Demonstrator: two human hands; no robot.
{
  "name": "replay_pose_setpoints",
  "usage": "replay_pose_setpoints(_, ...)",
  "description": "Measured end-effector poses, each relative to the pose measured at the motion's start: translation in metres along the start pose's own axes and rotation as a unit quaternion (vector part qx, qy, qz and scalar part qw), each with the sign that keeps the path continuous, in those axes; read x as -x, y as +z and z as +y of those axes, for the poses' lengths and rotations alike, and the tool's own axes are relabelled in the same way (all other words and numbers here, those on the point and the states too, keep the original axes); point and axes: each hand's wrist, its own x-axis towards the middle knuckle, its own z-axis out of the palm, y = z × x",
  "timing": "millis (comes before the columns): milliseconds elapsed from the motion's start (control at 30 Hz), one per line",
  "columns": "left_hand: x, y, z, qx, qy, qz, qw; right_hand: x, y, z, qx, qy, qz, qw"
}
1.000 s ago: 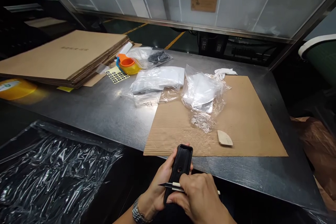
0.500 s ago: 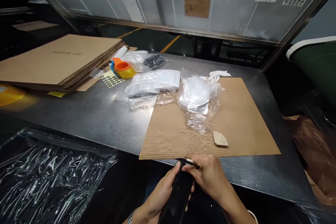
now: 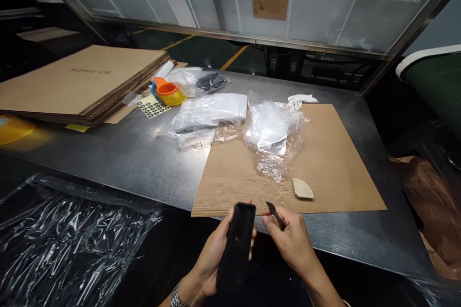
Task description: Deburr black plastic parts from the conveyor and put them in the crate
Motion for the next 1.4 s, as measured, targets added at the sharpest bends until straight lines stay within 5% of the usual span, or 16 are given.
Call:
replay_pose_setpoints(200,0.001,0.002,0.003,-0.013,0.135,0.061,0.989,0.032,0.029,0.005,0.029,0.069,-0.1,0.992)
replay_pose_setpoints(367,0.003,0.005,-0.001,-0.051,0.186,0.085,0.978,0.03,0.039,-0.002,0.014,0.094,-0.092,0.991)
replay_pose_setpoints(533,0.005,0.008,-0.007,-0.032,0.156,0.075,0.984,0.011,0.033,-0.006,-0.04,0.088,-0.01,0.995)
replay_pose_setpoints(833,0.006,0.008,-0.01,-0.04,-0.02,0.046,0.998,-0.02,0.014,0.011,-0.136,0.066,0.075,0.986)
replay_pose_setpoints(967,0.007,0.005,-0.007,-0.031,0.005,0.015,0.999,-0.013,0.011,0.007,-0.205,0.096,0.069,0.972)
replay_pose_setpoints(1200,0.008,0.006,-0.009,-0.057,0.051,0.034,0.997,0.01,0.013,-0.01,-0.229,0.107,-0.031,0.967)
replay_pose_setpoints(1400,0.01,0.008,-0.017,-0.084,0.126,0.064,0.986,0.007,0.023,-0.011,-0.177,0.103,-0.014,0.979)
